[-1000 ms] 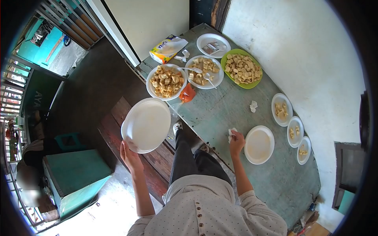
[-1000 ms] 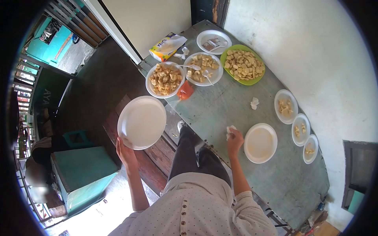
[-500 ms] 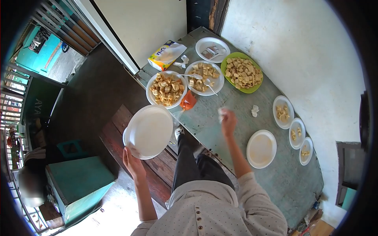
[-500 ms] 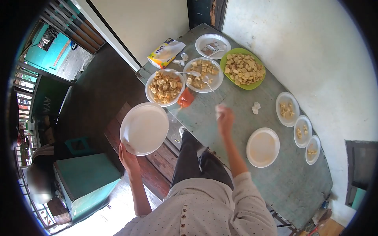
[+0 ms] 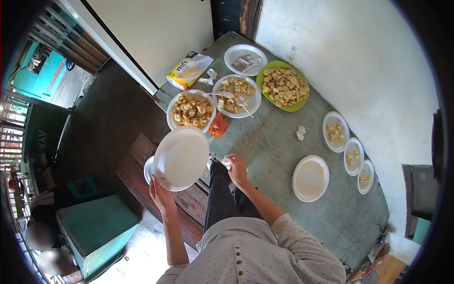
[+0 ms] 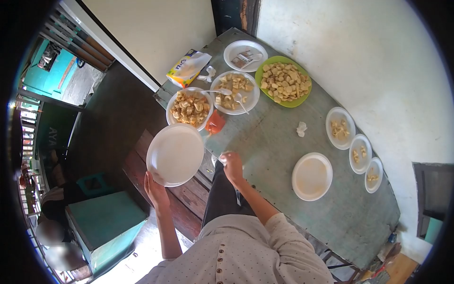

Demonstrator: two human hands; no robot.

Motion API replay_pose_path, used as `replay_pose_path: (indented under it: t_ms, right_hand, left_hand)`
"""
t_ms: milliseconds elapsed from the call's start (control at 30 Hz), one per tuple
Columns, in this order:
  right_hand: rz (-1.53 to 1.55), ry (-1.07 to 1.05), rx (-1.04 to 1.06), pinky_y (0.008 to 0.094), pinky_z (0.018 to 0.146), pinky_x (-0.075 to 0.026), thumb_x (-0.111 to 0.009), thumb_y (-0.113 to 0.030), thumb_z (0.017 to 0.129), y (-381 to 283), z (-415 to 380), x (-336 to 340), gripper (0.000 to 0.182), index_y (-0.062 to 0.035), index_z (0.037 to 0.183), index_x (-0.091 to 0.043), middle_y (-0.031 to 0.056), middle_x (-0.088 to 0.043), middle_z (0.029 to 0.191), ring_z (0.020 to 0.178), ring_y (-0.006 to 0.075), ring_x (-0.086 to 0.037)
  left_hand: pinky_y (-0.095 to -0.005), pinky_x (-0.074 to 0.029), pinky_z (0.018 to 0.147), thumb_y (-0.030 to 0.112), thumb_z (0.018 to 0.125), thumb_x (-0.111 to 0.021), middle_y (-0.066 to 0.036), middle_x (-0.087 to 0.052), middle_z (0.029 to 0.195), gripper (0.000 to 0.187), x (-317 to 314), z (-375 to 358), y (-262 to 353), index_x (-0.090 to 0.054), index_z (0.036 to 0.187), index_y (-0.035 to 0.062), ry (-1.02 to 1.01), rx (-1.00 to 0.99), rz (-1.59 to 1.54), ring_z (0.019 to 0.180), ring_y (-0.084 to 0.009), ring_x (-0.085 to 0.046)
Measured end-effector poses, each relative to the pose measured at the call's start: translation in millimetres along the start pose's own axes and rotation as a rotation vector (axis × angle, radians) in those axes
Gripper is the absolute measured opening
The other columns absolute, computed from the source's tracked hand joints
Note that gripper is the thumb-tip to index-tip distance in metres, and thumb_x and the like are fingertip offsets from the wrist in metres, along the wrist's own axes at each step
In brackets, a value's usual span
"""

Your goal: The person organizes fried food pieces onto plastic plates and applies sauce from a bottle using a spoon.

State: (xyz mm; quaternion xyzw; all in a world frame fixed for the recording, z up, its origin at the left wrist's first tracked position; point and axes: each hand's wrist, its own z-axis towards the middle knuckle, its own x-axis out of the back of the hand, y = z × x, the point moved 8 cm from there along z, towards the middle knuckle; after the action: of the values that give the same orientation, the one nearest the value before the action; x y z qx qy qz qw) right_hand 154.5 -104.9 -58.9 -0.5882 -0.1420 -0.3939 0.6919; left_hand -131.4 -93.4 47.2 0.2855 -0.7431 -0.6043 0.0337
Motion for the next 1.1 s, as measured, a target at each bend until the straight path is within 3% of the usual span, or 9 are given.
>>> replay_pose_path:
  t_ms: [67,167,333,467,567,700,867,967,1100]
  right_hand:
    - [0.314,-0.188,-0.044,0.0372,0.071,-0.045,-0.053,0.008,0.063,8,-6,-9,0.025,-0.0065,0.082,-0.058,0.0107,-0.059,0.085,0.081,0.0293,-0.056]
    - [0.174,0.095,0.088,0.0373,0.068,-0.044,-0.052,0.000,0.069,65,10,50,0.014,-0.0031,0.081,-0.059,0.0118,-0.060,0.082,0.075,0.0283,-0.058]
    - [-0.059,0.225,-0.397,0.0382,0.077,-0.040,-0.048,0.007,0.067,142,18,140,0.022,-0.0027,0.085,-0.057,0.0155,-0.056,0.087,0.087,0.0319,-0.052]
    - [-0.141,0.197,-0.279,0.0405,0.077,-0.040,-0.052,0.009,0.061,78,-35,83,0.028,-0.0044,0.085,-0.057,0.0147,-0.054,0.088,0.089,0.0326,-0.049]
    - [-0.020,-0.039,-0.103,0.0397,0.076,-0.040,-0.055,0.008,0.058,21,-73,46,0.029,-0.0054,0.084,-0.057,0.0142,-0.054,0.088,0.089,0.0316,-0.049]
    - [0.331,-0.050,-0.248,0.0384,0.075,-0.041,-0.056,0.007,0.058,52,-70,57,0.024,-0.0043,0.080,-0.058,0.0139,-0.057,0.086,0.086,0.0315,-0.052]
    - [-0.141,0.222,-0.283,0.0389,0.074,-0.041,-0.052,0.006,0.065,98,-34,162,0.020,-0.0033,0.081,-0.058,0.0139,-0.055,0.087,0.086,0.0315,-0.051]
    - [-0.370,0.139,-0.235,0.0408,0.073,-0.041,-0.050,0.007,0.065,106,-49,148,0.024,-0.0047,0.084,-0.058,0.0127,-0.053,0.088,0.086,0.0316,-0.049]
    - [-0.201,0.095,-0.252,0.0404,0.072,-0.040,-0.049,0.012,0.059,73,-97,97,0.031,-0.0043,0.084,-0.058,0.0123,-0.051,0.086,0.085,0.0336,-0.045]
  left_hand:
    - [-0.0319,-0.038,0.090,0.029,0.088,-0.050,-0.010,-0.051,0.112,0.038,-7,2,1,-0.049,0.111,-0.0013,-0.031,0.004,0.008,0.105,-0.0185,-0.048]
    - [-0.0319,-0.038,0.091,0.030,0.088,-0.051,-0.011,-0.050,0.113,0.040,-10,-2,9,-0.048,0.112,-0.0020,-0.033,-0.011,0.027,0.106,-0.0186,-0.048]
    - [-0.0323,-0.037,0.091,0.031,0.088,-0.050,-0.011,-0.050,0.115,0.042,3,-8,3,-0.047,0.115,-0.0018,-0.045,-0.017,0.079,0.108,-0.0196,-0.047]
    - [-0.0327,-0.037,0.092,0.031,0.088,-0.051,-0.011,-0.049,0.115,0.043,-3,-12,-4,-0.047,0.115,-0.0016,-0.063,0.018,0.075,0.108,-0.0199,-0.046]
    - [-0.0336,-0.038,0.091,0.031,0.087,-0.051,-0.012,-0.049,0.116,0.042,-16,-13,-4,-0.047,0.114,-0.0014,-0.079,0.027,0.070,0.107,-0.0204,-0.047]
    - [-0.0324,-0.040,0.089,0.029,0.090,-0.047,-0.009,-0.051,0.113,0.035,-33,-10,-6,-0.050,0.110,0.0007,-0.147,0.011,0.061,0.106,-0.0192,-0.048]
    - [-0.0326,-0.038,0.091,0.029,0.090,-0.047,-0.009,-0.051,0.114,0.036,-37,-21,-14,-0.048,0.112,-0.0001,-0.127,0.017,0.045,0.107,-0.0197,-0.048]
    - [-0.0335,-0.040,0.090,0.029,0.088,-0.051,-0.011,-0.050,0.114,0.039,-39,-27,-14,-0.048,0.113,-0.0012,-0.162,0.027,0.042,0.105,-0.0207,-0.048]
    - [-0.0331,-0.038,0.091,0.030,0.089,-0.049,-0.010,-0.050,0.114,0.039,-33,-28,-8,-0.048,0.113,-0.0007,-0.152,0.023,0.085,0.106,-0.0200,-0.048]
